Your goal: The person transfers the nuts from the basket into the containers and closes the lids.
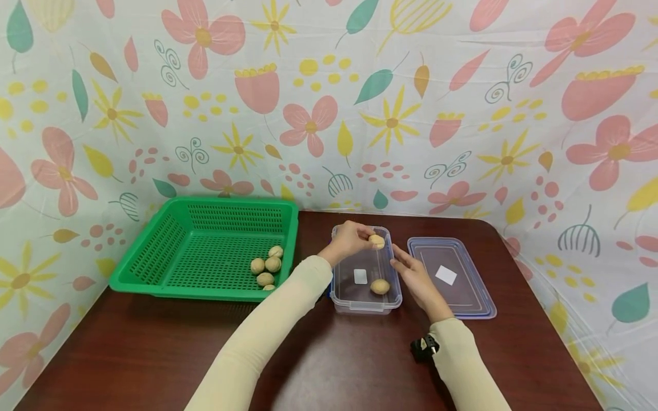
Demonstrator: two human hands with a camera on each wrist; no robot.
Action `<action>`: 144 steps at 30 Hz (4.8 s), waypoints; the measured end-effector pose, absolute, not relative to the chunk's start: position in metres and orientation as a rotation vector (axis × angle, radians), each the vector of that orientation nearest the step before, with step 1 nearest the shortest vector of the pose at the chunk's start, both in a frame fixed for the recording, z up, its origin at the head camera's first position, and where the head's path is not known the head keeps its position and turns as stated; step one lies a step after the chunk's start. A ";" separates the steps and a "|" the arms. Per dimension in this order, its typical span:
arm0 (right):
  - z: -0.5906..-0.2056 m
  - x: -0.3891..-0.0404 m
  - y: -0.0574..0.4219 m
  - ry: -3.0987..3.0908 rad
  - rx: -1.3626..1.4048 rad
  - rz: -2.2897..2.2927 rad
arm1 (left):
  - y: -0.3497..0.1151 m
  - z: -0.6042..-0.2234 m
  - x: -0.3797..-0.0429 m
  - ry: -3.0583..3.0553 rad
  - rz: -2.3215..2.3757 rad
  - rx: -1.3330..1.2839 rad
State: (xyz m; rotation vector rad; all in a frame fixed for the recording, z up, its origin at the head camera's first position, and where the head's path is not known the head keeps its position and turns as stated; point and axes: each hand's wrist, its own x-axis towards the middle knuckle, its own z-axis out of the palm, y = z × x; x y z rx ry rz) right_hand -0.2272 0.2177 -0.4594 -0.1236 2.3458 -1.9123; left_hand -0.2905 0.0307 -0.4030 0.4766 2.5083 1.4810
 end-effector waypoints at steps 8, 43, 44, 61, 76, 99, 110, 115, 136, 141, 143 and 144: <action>-0.460 -0.227 0.217 2.328 -0.146 -1.942 | 0.036 -0.424 -0.286 2.516 1.395 0.504; -0.459 -0.226 0.217 2.324 -0.108 -1.946 | 0.022 -0.375 -0.301 2.576 1.186 0.593; -0.459 -0.226 0.217 2.325 -0.108 -1.946 | 0.018 -0.370 -0.301 2.565 1.194 0.600; -0.460 -0.226 0.218 2.327 -0.107 -1.935 | -0.077 -0.324 -0.317 2.394 1.435 0.638; -0.462 -0.224 0.220 2.349 -0.101 -1.911 | -0.163 -0.328 -0.332 2.250 1.583 0.575; -0.463 -0.226 0.220 2.362 -0.088 -1.908 | -0.205 -0.404 -0.348 2.163 1.203 0.357; -0.463 -0.225 0.220 2.364 -0.081 -1.893 | -0.199 -0.416 -0.347 2.165 1.030 0.303; -0.463 -0.226 0.220 2.362 -0.080 -1.892 | -0.195 -0.418 -0.345 2.152 0.983 0.310; -0.463 -0.223 0.220 2.338 -0.071 -1.915 | -0.190 -0.414 -0.341 2.322 0.866 0.395; -0.462 -0.222 0.220 2.348 -0.081 -1.913 | -0.194 -0.413 -0.341 2.358 0.900 0.384; -0.461 -0.223 0.220 2.352 -0.081 -1.912 | -0.197 -0.411 -0.343 2.371 0.909 0.381; -0.461 -0.223 0.220 2.354 -0.083 -1.912 | -0.198 -0.411 -0.344 2.373 0.922 0.371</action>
